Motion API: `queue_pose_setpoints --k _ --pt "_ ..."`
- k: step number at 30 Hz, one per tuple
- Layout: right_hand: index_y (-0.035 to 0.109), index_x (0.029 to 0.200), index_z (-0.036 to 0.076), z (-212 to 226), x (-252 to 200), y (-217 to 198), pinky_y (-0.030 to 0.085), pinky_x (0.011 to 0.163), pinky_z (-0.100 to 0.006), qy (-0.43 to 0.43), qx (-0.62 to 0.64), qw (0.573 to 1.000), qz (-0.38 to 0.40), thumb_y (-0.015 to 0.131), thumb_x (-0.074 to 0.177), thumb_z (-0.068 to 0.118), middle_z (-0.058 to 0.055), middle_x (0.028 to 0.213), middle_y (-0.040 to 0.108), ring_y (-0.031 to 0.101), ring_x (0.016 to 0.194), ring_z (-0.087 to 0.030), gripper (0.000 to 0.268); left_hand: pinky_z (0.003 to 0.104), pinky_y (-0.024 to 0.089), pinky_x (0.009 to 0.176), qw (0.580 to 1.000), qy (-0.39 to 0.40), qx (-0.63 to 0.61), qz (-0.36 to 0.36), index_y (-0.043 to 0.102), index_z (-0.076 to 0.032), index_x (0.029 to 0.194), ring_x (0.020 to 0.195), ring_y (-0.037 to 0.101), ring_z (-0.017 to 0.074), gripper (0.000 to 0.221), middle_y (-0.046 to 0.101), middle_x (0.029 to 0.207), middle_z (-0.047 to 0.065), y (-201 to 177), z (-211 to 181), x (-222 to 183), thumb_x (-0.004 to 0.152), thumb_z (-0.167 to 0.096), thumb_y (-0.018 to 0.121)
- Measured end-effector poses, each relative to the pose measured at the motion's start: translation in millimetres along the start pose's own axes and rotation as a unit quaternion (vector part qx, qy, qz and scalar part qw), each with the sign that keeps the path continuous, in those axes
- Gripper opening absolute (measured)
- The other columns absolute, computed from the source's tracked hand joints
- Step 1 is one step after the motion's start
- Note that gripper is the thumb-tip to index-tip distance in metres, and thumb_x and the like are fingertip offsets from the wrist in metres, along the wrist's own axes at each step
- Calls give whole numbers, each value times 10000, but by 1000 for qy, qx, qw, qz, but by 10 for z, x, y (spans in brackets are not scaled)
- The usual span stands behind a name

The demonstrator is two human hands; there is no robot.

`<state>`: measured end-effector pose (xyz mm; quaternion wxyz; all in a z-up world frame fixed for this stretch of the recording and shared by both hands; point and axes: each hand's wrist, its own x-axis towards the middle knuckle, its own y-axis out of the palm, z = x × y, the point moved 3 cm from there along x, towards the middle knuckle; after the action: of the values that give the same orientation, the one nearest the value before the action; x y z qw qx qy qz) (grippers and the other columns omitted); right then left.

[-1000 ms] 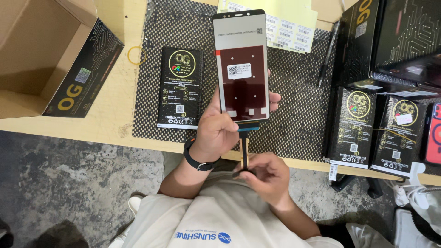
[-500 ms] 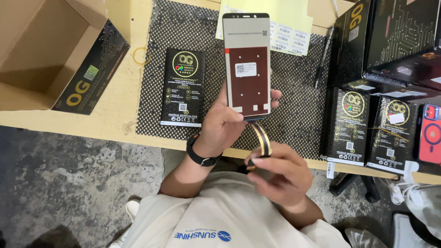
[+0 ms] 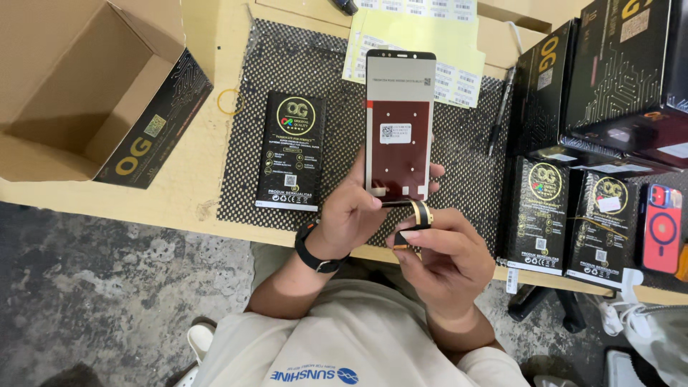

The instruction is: The person places protective stickers on phone screens, stacks the screens, and puts the stack into a box.

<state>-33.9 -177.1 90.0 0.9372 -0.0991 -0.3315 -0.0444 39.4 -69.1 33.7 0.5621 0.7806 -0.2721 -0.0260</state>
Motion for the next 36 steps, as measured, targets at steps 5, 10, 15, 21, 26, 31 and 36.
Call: queue_pose_setpoints --k 5,10,15,21,26,31,36 --pt "644 1072 77 -31 70 -7 669 697 -270 -19 -7 1000 3 720 927 50 -163 1000 662 747 741 -207 166 579 460 1182 1000 -3 4 11 342 4 1551 1376 542 440 822 415 1608 263 12 -7 -2 798 -121 651" --pt "647 1037 68 -50 101 -13 660 734 -297 -16 -22 1000 -3 736 904 47 -183 944 663 749 753 -219 162 512 512 1135 999 -12 43 8 346 -41 1535 1376 548 411 804 409 1613 262 56 -34 -12 828 -39 729" --pt "669 1004 102 -76 88 -32 637 813 -287 0 -54 998 -20 784 866 45 -145 952 697 745 828 -196 189 414 567 1056 997 -30 75 -8 297 -52 1557 1416 528 404 789 389 1639 248 38 -13 -41 875 80 670" --pt "657 968 81 -27 192 12 634 715 -303 -14 -3 1000 -18 705 952 240 -154 897 657 751 729 -232 168 258 581 833 990 -41 132 -10 293 -56 1548 1298 618 336 704 534 1470 347 101 -57 -35 945 -6 652" --pt "656 953 82 -19 195 7 635 718 -311 -9 1 1000 -21 705 950 260 -157 895 655 744 714 -240 185 273 576 833 985 -40 164 -24 326 -47 1521 1276 624 312 644 532 1494 285 167 -98 -17 959 -17 640" --pt "653 947 91 -1 200 -6 625 751 -326 -6 0 1000 -18 703 948 246 -155 892 657 737 708 -238 163 219 510 703 985 -50 162 -26 322 -43 1525 829 628 135 631 585 1404 322 154 -76 -28 970 -31 621" --pt "676 980 91 -3 214 -16 624 780 -326 -33 19 999 -10 690 973 226 -133 912 662 716 777 -206 136 422 539 1103 984 -22 178 -10 340 -25 1497 1298 618 319 593 511 1519 271 195 -123 -19 993 -124 639"
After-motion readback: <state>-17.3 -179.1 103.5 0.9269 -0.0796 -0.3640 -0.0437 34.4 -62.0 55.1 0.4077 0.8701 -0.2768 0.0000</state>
